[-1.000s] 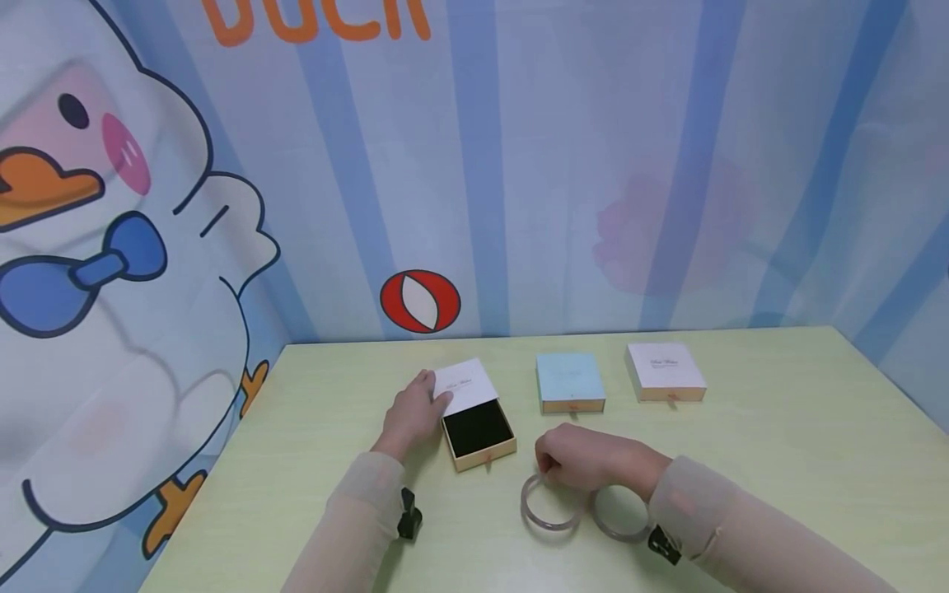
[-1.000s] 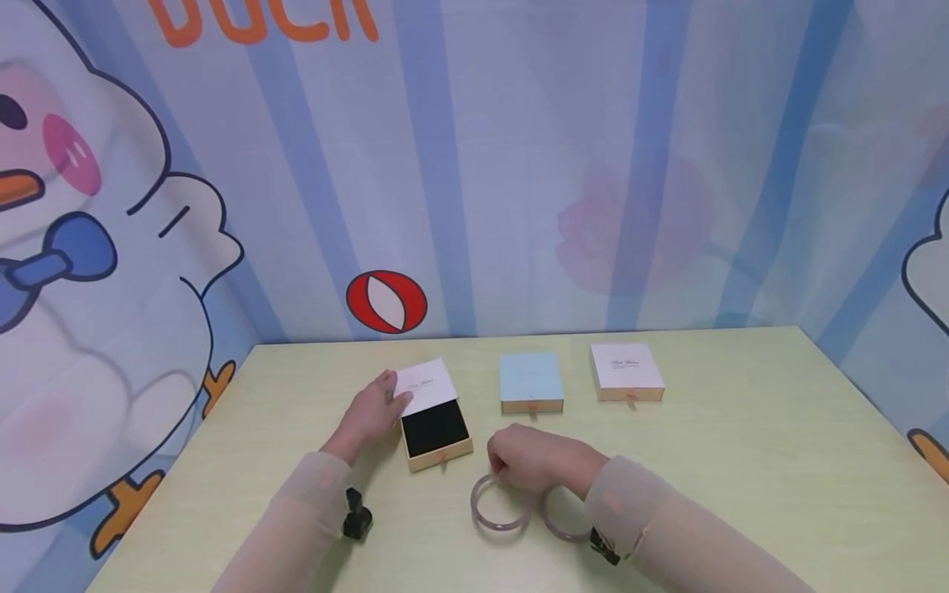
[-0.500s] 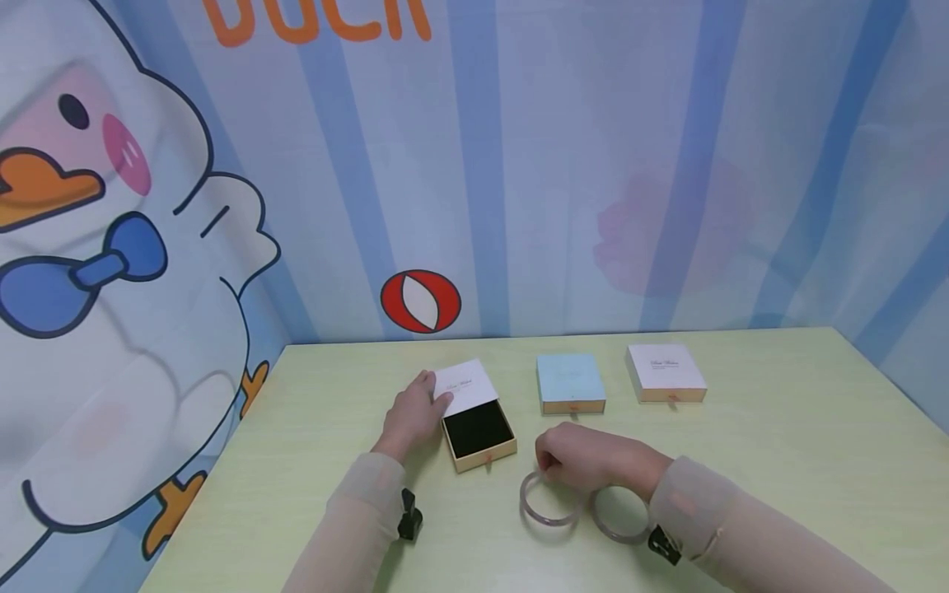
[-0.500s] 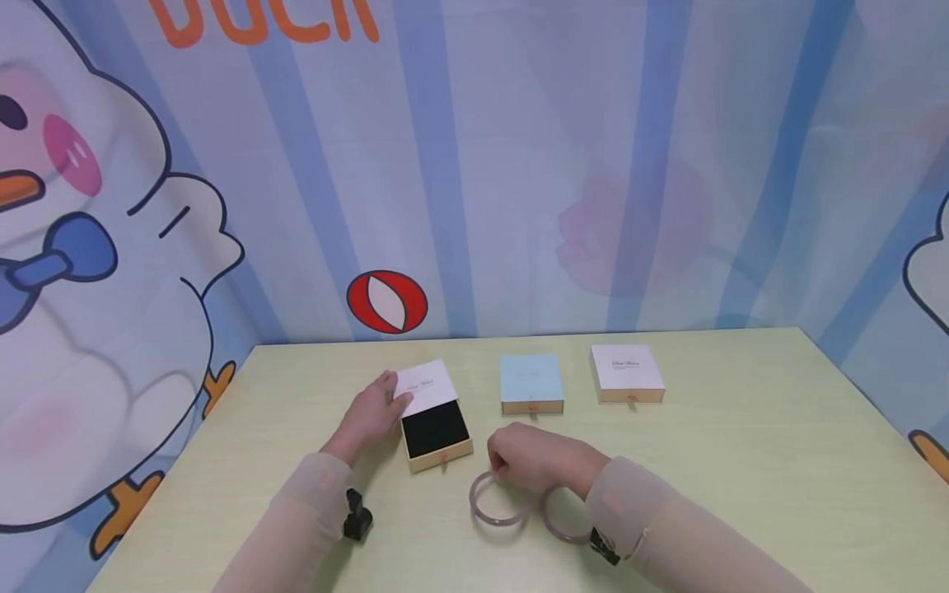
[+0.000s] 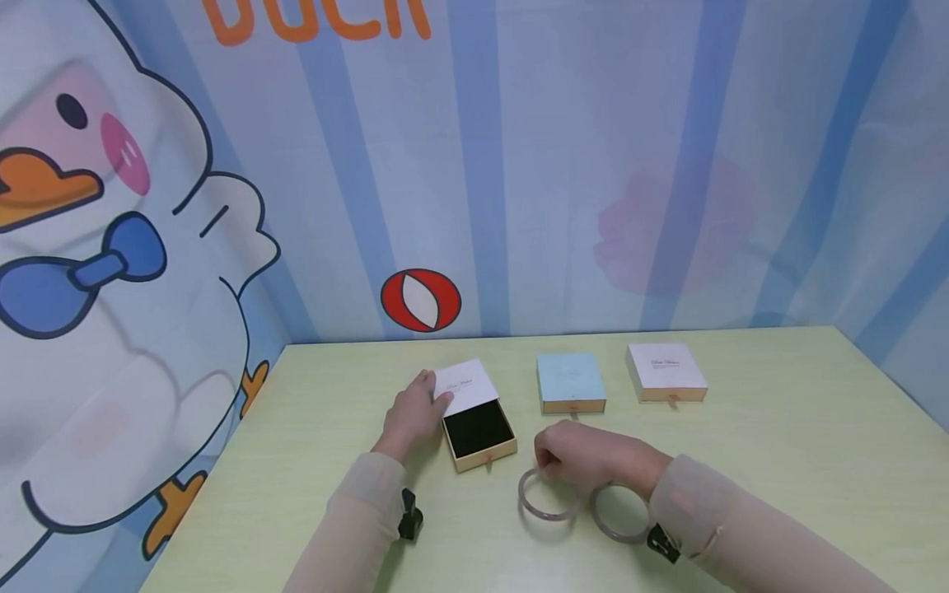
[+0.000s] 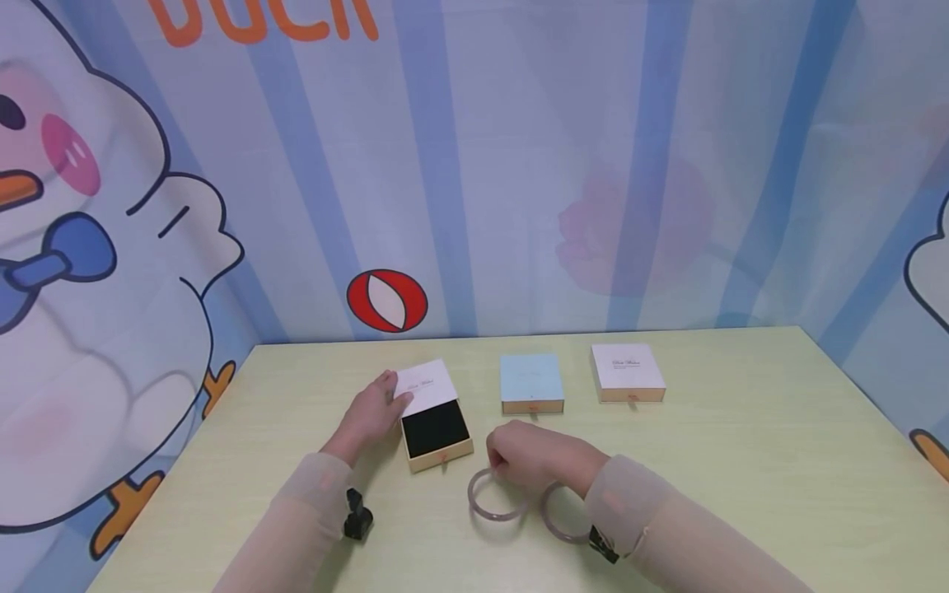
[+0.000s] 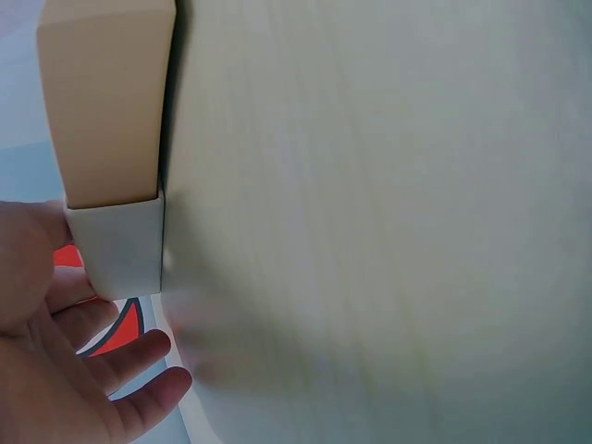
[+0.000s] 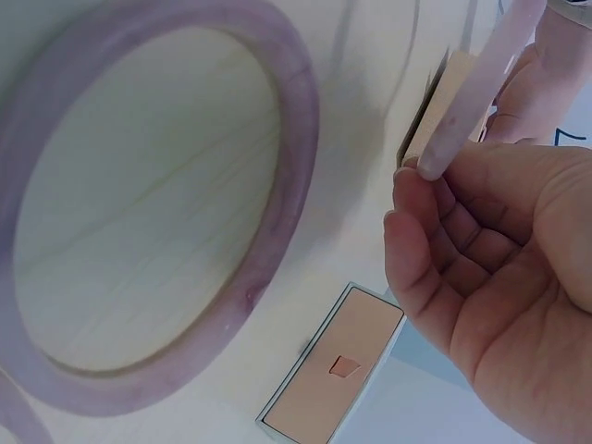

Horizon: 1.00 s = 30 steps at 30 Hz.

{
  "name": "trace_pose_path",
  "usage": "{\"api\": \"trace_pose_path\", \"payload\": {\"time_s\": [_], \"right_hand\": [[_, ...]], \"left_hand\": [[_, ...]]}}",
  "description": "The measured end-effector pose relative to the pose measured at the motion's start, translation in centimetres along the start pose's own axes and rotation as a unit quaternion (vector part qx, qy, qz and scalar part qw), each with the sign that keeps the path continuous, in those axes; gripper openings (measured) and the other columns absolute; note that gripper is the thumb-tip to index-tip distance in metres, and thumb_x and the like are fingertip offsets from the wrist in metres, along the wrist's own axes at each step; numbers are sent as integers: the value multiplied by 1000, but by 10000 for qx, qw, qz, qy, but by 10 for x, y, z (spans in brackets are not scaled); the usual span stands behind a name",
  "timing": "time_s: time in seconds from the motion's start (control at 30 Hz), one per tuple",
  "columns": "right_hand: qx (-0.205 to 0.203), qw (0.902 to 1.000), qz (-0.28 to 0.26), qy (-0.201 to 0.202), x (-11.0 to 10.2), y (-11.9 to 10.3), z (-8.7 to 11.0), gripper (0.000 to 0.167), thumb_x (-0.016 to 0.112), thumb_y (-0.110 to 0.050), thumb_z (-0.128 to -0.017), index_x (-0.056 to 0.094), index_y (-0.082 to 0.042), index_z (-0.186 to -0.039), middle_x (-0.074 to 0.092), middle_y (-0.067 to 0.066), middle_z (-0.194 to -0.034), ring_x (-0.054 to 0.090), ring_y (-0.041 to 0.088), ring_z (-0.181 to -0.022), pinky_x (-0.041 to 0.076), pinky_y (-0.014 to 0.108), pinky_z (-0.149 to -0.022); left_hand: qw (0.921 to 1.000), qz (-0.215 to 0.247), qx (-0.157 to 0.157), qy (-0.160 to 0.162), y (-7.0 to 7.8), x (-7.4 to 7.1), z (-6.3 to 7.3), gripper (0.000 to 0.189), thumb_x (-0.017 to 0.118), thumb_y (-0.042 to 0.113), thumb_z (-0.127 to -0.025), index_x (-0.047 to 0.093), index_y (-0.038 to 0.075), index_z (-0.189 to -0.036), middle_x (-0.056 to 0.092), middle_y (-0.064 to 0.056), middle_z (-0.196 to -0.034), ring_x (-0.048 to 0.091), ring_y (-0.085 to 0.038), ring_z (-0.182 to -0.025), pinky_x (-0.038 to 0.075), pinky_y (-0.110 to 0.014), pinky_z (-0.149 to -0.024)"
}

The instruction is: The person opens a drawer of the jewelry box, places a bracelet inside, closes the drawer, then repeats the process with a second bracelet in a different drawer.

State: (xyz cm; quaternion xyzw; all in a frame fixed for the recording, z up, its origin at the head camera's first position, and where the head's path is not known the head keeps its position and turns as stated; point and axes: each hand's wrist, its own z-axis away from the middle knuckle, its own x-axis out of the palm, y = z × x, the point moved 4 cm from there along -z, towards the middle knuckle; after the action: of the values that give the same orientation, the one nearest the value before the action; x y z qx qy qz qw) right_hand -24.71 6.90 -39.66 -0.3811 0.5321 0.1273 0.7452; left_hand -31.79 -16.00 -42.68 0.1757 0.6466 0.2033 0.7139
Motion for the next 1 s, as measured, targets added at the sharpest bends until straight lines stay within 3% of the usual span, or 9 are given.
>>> {"api": "trace_pose_path", "payload": {"time_s": [1.0], "right_hand": [[204,9997,-68,144,-2,1,-3,7,61,-5,-89,65,-8,-84,59,-6,-77,48,8,-69,44,20,-62]], "left_hand": [[10000,8,-61,-39,2,-1,1,63,49,36,-98,28,6,-149,25,-11,-156,27,-33,-142,27,-51,-113]]}}
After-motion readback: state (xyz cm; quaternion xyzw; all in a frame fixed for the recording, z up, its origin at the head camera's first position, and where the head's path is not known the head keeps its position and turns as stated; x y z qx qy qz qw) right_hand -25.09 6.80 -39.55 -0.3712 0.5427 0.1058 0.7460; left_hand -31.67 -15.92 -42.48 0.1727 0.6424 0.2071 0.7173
